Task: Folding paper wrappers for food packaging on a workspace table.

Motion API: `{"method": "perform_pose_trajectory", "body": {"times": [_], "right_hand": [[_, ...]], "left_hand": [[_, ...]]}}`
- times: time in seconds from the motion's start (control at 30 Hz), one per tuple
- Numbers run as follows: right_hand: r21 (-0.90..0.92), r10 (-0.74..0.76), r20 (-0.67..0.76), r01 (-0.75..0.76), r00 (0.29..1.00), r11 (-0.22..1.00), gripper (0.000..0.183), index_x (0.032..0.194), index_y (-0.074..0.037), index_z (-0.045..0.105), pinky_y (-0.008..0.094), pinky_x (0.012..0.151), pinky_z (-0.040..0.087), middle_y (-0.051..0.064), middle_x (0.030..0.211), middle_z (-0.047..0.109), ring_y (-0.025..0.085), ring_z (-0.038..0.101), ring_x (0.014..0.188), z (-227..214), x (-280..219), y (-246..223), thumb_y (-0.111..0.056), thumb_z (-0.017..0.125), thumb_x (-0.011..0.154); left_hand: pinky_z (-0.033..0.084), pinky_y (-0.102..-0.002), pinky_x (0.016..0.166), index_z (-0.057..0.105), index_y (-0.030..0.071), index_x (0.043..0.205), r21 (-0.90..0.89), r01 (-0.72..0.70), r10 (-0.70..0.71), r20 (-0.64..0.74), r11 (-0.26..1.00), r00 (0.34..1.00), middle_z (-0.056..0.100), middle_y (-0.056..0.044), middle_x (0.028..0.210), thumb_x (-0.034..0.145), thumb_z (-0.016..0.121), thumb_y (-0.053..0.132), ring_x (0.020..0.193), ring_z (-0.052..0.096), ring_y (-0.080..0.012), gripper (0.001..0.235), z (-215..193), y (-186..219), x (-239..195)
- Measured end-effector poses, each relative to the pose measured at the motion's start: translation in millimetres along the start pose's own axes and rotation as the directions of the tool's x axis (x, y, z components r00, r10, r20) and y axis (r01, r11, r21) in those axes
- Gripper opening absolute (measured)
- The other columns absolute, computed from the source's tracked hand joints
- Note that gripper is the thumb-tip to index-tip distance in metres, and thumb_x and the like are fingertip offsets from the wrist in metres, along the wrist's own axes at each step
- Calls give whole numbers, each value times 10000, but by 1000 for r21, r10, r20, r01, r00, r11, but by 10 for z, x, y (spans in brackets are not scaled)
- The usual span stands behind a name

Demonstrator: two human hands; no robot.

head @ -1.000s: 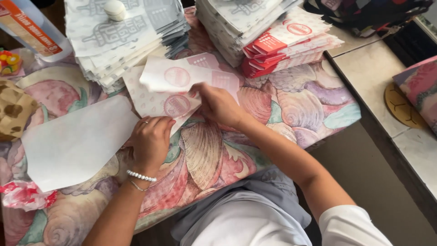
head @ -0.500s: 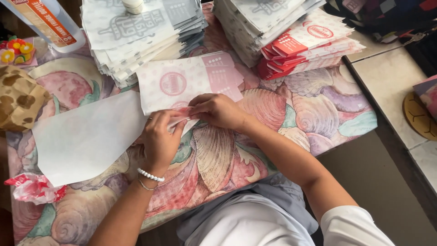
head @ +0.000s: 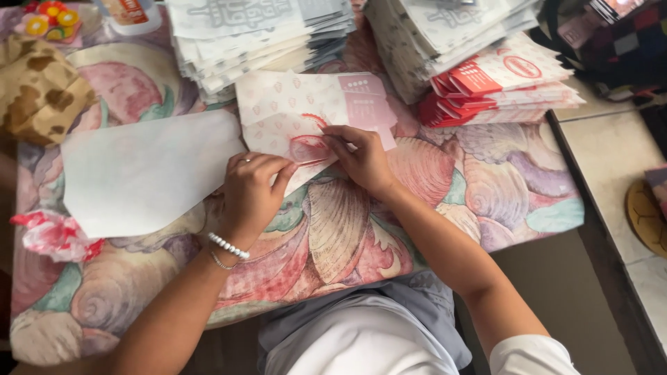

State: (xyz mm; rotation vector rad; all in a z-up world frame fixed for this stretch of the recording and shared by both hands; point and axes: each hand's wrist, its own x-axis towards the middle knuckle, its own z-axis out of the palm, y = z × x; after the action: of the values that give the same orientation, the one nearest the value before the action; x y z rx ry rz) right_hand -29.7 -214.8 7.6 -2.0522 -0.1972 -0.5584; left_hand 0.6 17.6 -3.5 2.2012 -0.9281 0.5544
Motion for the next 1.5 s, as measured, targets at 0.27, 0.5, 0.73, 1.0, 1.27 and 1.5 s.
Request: {"method": "perform_pose_trajectory", "body": {"times": [0.27, 0.5, 0.73, 1.0, 1.27, 1.5], "right_hand": [[2, -49, 37, 49, 998, 999, 90, 1014, -88, 784, 362, 792, 572, 96, 815, 761, 236, 756, 812, -19, -8, -45, -73, 738, 938], [66, -121, 49, 117, 991, 991, 166, 824, 11, 656, 370, 724, 532, 158, 860, 759, 278, 734, 766, -40, 5, -281, -71, 757, 927], [55, -200, 149, 194, 968, 979, 178, 1004, -44, 758, 440, 787, 574, 158, 900, 759, 377, 749, 863, 4, -40, -99, -96, 835, 851], [-31, -145, -57, 144, 988, 989, 354, 1286, -165, 704, 446, 790, 594, 147, 854, 749, 354, 755, 899, 73, -13, -146, -106, 748, 939], [-88, -196, -376, 176, 906, 980, 395, 1270, -270, 711, 340, 842, 603, 56, 869, 804, 246, 771, 948, -218, 391, -228, -107, 782, 918], [-239, -368, -508, 283, 779, 929, 142, 999, -140, 795, 316, 617, 573, 20, 667, 691, 203, 678, 576, -933, 137, -870, -93, 842, 875]], "left_hand": [[459, -368, 954, 772, 174, 961, -229, 118, -134, -56, 966, 989, 730, 9, 795, 952, 729, 220, 874, 713, -213, 64, 128, -26, -23], [433, -340, 996, 777, 173, 960, -331, 208, -234, -41, 920, 971, 756, 22, 857, 905, 775, 147, 917, 709, -193, 61, 57, 53, 36], [481, -369, 948, 773, 168, 940, -289, 161, -187, -66, 944, 980, 755, 23, 871, 854, 782, 91, 901, 713, -223, 116, 56, 83, 54], [454, -468, 965, 586, 39, 1159, -300, -31, -57, -280, 954, 958, 554, -156, 1206, 863, 846, 344, 1122, 558, -353, 499, -220, 315, 161], [474, -518, 852, 634, 94, 1359, 168, -164, 141, 140, 972, 980, 581, -213, 1364, 1067, 495, 345, 1213, 564, -418, 410, -26, 260, 117], [447, -473, 873, 647, 178, 1375, 311, -218, 177, 156, 925, 972, 594, -166, 1375, 1045, 497, 414, 1242, 559, -376, 432, 106, 169, 42]]}}
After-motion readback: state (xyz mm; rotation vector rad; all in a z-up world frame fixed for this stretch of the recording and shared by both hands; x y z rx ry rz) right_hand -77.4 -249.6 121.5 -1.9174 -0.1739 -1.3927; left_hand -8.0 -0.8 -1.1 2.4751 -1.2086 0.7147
